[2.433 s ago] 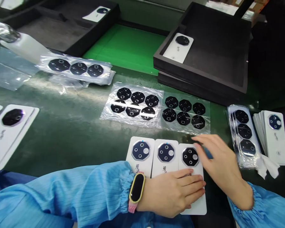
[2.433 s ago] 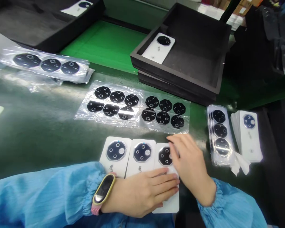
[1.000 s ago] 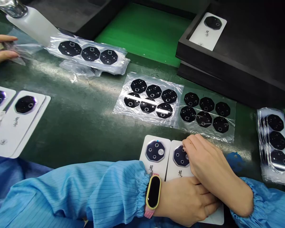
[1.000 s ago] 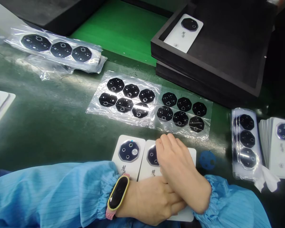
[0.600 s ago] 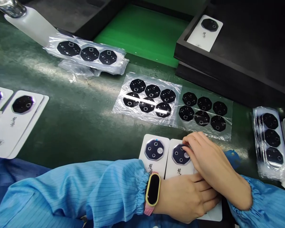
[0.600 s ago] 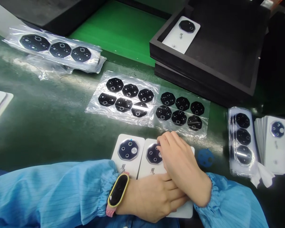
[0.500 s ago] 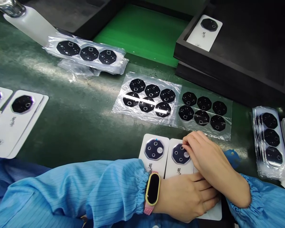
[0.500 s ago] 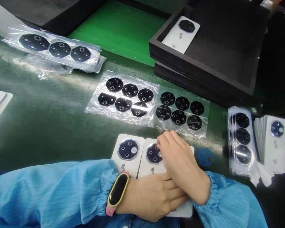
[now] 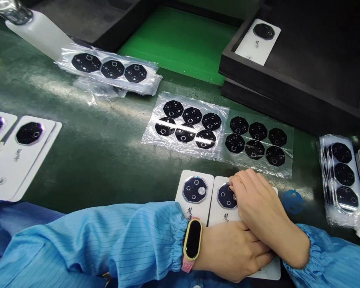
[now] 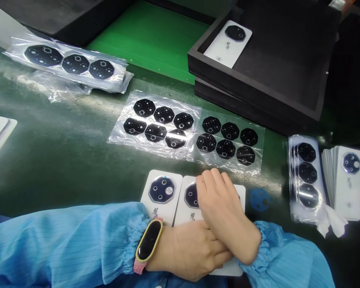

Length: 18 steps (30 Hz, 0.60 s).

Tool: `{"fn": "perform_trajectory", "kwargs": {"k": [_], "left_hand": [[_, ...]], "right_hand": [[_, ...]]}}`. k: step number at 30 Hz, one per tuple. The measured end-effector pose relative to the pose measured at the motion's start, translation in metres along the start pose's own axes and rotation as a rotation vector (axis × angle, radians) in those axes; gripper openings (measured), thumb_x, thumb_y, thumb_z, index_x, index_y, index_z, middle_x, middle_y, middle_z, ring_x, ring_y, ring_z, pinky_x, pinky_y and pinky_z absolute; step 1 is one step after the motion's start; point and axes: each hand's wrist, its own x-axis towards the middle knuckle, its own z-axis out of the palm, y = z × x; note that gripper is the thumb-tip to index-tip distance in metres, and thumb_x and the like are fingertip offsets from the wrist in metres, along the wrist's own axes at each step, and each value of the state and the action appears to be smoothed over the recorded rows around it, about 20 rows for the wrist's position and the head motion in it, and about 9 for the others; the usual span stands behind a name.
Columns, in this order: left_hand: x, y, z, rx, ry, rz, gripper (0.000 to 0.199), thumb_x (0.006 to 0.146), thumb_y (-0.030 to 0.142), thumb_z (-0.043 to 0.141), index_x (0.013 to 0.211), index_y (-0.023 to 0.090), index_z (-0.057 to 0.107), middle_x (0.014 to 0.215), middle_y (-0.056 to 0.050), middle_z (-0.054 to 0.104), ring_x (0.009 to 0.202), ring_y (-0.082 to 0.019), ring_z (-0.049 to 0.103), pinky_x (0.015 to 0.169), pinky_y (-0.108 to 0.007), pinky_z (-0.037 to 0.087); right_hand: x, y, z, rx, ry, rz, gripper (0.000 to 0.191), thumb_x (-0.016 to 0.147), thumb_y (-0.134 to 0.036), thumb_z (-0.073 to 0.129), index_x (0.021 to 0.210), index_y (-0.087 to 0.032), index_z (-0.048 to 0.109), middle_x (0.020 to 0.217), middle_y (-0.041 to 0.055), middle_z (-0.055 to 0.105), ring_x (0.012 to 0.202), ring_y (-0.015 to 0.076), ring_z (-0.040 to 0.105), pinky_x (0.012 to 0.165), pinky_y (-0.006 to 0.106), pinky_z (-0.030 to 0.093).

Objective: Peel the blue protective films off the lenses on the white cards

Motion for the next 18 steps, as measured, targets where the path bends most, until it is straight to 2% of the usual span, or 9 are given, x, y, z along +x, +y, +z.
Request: {"fn": "perform_trajectory", "kwargs": {"k": [7, 11, 14, 18], "left_hand": [[0.0, 0.002, -0.002, 0.019, -0.001, -0.003, 0.031, 0.086, 0.02, 0.05, 0.108, 0.008, 0.068, 0.111, -0.006, 0.072, 0.104, -0.017, 0.064, 0.1, -0.027, 0.044], [0.001, 0.001, -0.005, 0.054, 0.012, -0.001, 0.032, 0.088, 0.021, 0.048, 0.11, 0.008, 0.068, 0.114, -0.006, 0.071, 0.109, -0.018, 0.062, 0.104, -0.029, 0.041], [0.001, 0.0, -0.005, 0.055, 0.013, -0.002, 0.033, 0.088, 0.021, 0.049, 0.112, 0.007, 0.067, 0.113, -0.007, 0.071, 0.108, -0.019, 0.062, 0.103, -0.029, 0.041], [0.001, 0.001, -0.005, 0.03, 0.022, 0.005, 0.03, 0.088, 0.018, 0.049, 0.108, 0.007, 0.069, 0.109, -0.007, 0.073, 0.104, -0.019, 0.064, 0.101, -0.028, 0.041]], "right_hand": [[0.0, 0.002, 0.001, -0.004, 0.034, -0.009, 0.031, 0.08, 0.006, 0.035, 0.069, -0.016, 0.054, 0.065, 0.0051, 0.049, 0.064, 0.0194, 0.037, 0.061, 0.031, 0.028], [0.004, 0.006, -0.003, 0.099, 0.046, 0.013, 0.029, 0.083, 0.003, 0.041, 0.066, -0.017, 0.054, 0.066, 0.0044, 0.051, 0.064, 0.0187, 0.04, 0.06, 0.031, 0.031], [0.008, 0.007, -0.008, 0.182, 0.03, 0.005, 0.03, 0.084, 0.001, 0.041, 0.063, -0.018, 0.053, 0.064, 0.003, 0.051, 0.062, 0.018, 0.042, 0.059, 0.03, 0.033], [0.012, 0.006, -0.011, 0.177, -0.013, 0.018, 0.028, 0.083, -0.001, 0.042, 0.063, -0.019, 0.051, 0.063, 0.0024, 0.05, 0.062, 0.0188, 0.044, 0.059, 0.031, 0.036]]}}
